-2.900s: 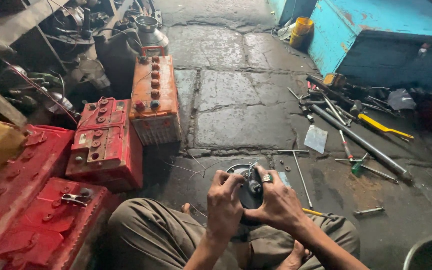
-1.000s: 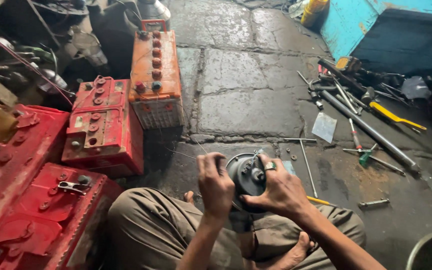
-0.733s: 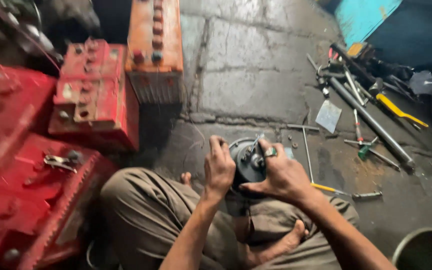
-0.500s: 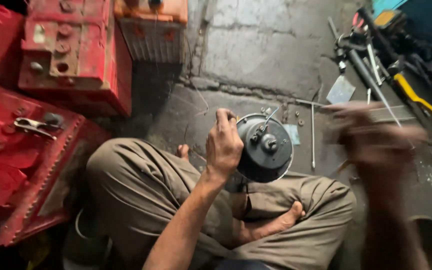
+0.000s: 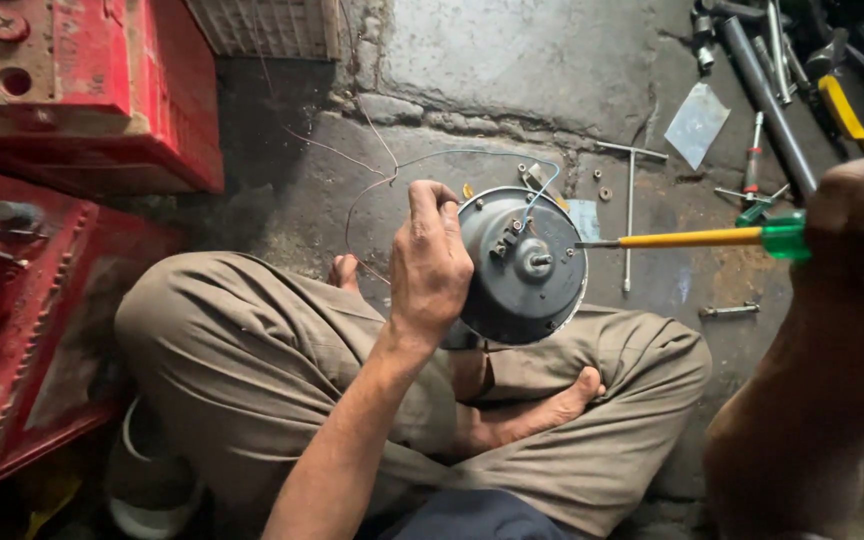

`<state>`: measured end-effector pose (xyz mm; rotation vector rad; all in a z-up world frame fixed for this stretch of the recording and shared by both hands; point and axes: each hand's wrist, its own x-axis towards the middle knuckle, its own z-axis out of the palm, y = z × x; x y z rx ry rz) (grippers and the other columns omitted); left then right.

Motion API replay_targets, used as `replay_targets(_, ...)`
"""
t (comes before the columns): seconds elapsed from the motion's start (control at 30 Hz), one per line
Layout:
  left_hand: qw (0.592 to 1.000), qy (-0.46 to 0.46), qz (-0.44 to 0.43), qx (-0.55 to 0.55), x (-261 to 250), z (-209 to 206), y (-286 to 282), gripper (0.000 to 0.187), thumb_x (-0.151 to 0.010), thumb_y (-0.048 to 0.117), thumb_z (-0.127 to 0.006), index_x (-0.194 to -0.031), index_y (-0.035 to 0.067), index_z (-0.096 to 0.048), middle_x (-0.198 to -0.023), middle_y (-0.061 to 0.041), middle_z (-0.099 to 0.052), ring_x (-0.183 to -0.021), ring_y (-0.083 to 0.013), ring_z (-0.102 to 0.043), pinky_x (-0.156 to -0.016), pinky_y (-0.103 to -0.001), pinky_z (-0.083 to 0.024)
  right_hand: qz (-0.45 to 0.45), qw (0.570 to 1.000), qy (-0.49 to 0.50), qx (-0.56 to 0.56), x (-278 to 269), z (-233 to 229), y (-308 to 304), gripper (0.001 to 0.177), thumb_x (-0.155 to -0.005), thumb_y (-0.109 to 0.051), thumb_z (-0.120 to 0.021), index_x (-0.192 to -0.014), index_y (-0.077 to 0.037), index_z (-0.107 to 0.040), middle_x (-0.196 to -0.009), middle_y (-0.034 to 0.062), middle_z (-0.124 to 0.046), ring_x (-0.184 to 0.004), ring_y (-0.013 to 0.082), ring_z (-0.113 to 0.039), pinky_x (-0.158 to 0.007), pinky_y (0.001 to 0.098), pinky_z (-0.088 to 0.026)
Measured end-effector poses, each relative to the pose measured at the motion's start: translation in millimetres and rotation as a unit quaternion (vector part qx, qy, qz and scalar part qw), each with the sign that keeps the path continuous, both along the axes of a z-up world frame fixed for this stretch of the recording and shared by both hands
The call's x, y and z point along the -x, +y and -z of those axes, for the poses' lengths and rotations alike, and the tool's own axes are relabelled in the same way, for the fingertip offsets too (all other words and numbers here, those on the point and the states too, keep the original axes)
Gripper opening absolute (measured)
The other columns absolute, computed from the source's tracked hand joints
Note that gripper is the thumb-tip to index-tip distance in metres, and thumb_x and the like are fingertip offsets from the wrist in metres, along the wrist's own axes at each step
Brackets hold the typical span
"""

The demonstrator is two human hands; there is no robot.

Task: Repairing a circular mechanical component, likely an electric vehicle horn, using a screwdriver.

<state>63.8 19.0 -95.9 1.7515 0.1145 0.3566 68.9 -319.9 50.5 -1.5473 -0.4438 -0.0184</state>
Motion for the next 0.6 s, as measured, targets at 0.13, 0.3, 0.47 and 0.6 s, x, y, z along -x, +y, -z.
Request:
replay_targets(0.13,1.0,0.021,0.007,0.004,0,-2,0,0.009,-0.107,0.009,-0.048,-0.113,0.003,-0.05,-0.088,-0.024,-0.066,-0.084,-0.0456,-0.067,-0.072,-0.052,-0.047,-0.012,0.989,0.012,-0.147,-12,15,26,0.051,-0.115,-0.019,-0.053,-0.067,-0.018,-0.036,-0.056,-0.0043,-0.044,-0.049,0.0023,-0.039,-0.053,0.02,-0.028)
replay_targets(0.3,1.0,-0.002,0.007,-0.002,0,2,-1,0.009,-0.108,0.008,-0.047,-0.114,0.002,-0.049,-0.091,-0.023,-0.066,-0.086,-0.0444,-0.067,-0.073,-0.051,-0.048,-0.062,0.997,-0.044,-0.027,-46,17,21,0.049,-0.106,-0.028,-0.054,-0.061,-0.022,-0.038,-0.044,-0.005,-0.04,-0.033,0.0007,-0.036,-0.035,0.0166,-0.029)
replay_targets(0.47,1.0,0.022,0.018,0.01,-1,0,0,0.009,-0.108,0.009,-0.046,-0.113,0.002,-0.049,-0.087,-0.021,-0.066,-0.08,-0.0389,-0.069,-0.071,-0.048,-0.05,-0.089,0.964,-0.164,0.187,-72,21,12,0.04,-0.105,-0.029,-0.05,-0.069,-0.014,-0.043,-0.049,-0.0012,-0.04,-0.034,0.0045,-0.035,-0.035,0.0195,-0.03)
replay_targets(0.6,1.0,0.009,0.015,0.012,0,1,-3,0.008,-0.108,0.008,-0.046,-0.113,0.003,-0.05,-0.087,-0.02,-0.066,-0.08,-0.0382,-0.069,-0.071,-0.047,-0.05,-0.101,0.848,-0.294,0.429,-85,25,-2,0.037,-0.106,-0.029,-0.044,-0.081,-0.002,-0.049,-0.057,0.0036,-0.04,-0.041,0.0105,-0.035,-0.039,0.0249,-0.03)
